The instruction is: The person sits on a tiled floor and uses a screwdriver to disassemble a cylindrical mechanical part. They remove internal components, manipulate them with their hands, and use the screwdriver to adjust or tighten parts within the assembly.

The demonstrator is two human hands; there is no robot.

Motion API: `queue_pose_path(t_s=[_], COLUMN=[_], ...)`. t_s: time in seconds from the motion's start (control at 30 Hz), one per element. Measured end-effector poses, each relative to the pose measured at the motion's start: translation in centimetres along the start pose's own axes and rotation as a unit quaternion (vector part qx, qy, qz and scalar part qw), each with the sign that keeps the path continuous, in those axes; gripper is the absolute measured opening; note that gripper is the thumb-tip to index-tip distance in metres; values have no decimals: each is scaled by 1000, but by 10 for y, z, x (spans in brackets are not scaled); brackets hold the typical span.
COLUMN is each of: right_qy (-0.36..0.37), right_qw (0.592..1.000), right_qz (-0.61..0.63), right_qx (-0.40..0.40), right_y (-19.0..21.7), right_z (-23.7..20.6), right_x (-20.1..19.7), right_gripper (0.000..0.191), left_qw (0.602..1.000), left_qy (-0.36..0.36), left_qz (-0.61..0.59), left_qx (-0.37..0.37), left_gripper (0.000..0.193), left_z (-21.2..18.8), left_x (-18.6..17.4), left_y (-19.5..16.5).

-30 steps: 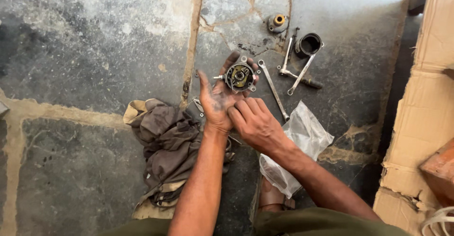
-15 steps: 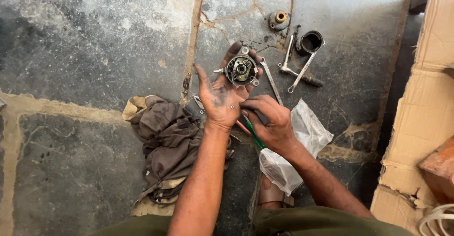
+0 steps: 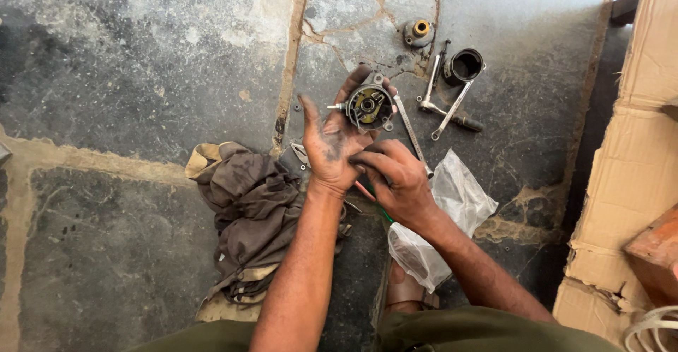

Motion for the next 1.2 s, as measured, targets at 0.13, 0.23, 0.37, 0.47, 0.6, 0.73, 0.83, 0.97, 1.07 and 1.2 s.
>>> queue_pose_path(t_s=[0.13,0.23,0.37,0.47,0.6,0.73,0.83,0.97,1.07,1.2], right_qy=[33,20,1,-2,-22,-21,-22,-23,-9,39], right_qw=[999,1000,1000,998,995,997,999,999,1000,999], right_qz=[-14,-13,5,45,76,45,21,-13,-27,-10], right_qx=[-20,-3,7,36,54,63,41,18,-2,14], right_y=[0,0,4,4,4,3,3,2,1,-6], right_z=[2,4,6,7,6,4,3,1,0,3], right_x=[0,0,1,0,-1,2,4,6,7,3], right_gripper=[25,26,23,21,18,18,19,24,26,27], left_qw=[1000,998,999,1000,1000,1000,998,996,997,997], left_qy=[-10,-13,-23,-17,1,-4,-7,-14,-19,-17], left_qz=[14,54,39,9,-17,8,63,88,81,74], left_qx=[-6,-2,-7,-8,-3,-9,3,-1,-5,-16], left_gripper=[95,96,97,97,97,97,96,96,96,96], left_z=[0,-1,-1,-2,-2,-3,-4,-5,-5,-6], left_x=[1,2,0,-1,-1,1,2,2,1,-2], left_y=[1,1,-1,-2,-1,-1,-1,0,0,2])
Point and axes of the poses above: each hand's wrist, its own z-axis towards the middle knuckle, its own x-axis out of the palm, y = z × x, the point moved 3 cm from there along z, towards the middle knuckle, and after that the axes turned 1 degree about -x, right-handed, at the moved point
